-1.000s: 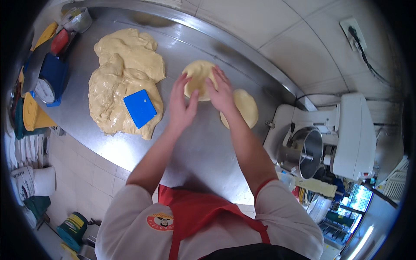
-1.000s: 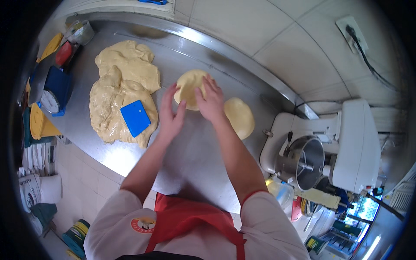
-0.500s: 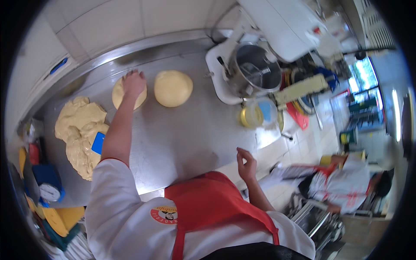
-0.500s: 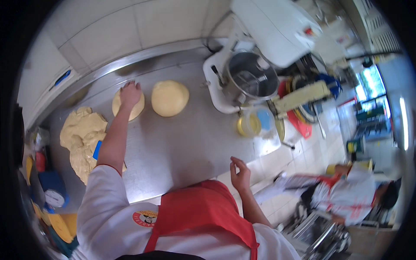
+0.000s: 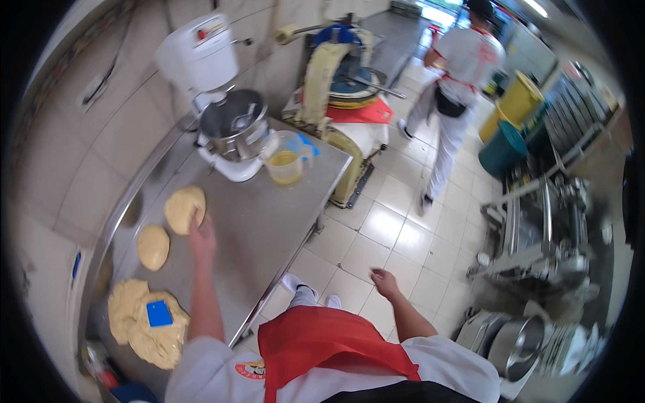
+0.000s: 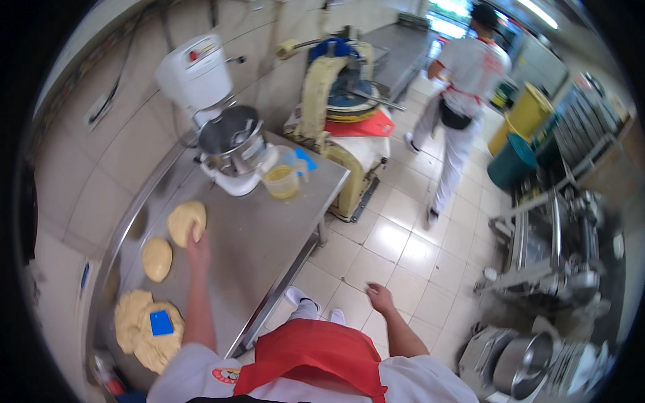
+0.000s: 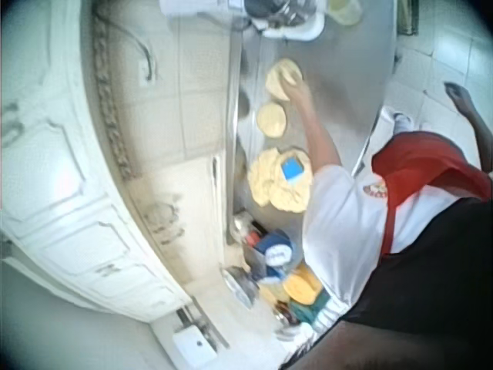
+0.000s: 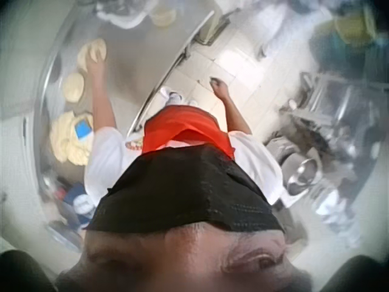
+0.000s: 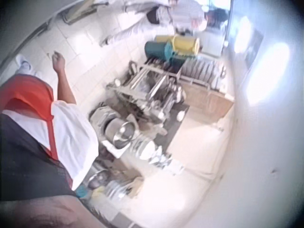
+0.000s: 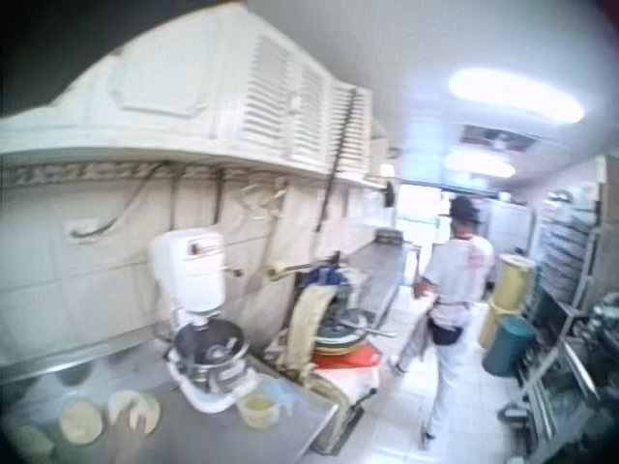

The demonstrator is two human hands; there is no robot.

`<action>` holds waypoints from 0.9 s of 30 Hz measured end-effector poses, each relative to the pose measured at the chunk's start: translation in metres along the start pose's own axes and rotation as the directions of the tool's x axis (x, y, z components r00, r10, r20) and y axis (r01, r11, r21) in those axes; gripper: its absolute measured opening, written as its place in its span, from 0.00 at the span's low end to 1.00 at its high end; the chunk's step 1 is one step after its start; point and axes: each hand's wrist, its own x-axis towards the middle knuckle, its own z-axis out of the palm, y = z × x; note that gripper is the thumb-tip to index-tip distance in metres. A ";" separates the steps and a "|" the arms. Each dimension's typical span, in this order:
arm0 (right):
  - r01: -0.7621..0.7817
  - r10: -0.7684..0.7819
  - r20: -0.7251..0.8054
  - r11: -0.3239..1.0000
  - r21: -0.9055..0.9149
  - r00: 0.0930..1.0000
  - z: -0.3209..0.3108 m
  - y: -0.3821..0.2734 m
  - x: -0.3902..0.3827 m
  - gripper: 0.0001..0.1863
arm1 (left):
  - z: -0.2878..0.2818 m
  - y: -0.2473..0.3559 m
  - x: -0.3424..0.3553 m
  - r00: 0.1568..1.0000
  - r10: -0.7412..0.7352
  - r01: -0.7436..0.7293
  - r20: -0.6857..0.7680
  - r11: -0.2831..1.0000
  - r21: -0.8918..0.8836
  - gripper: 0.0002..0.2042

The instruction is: The person shapes portions of dough by hand, rolling them into thin strands and then coiling them into spirals before placing them into paper liners on a baking tray.

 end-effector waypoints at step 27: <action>-0.554 0.596 -0.274 0.803 0.221 0.755 -0.161 0.302 -0.284 0.26 | 0.175 0.233 -0.270 0.543 0.449 -0.146 0.709 0.882 -0.447 0.14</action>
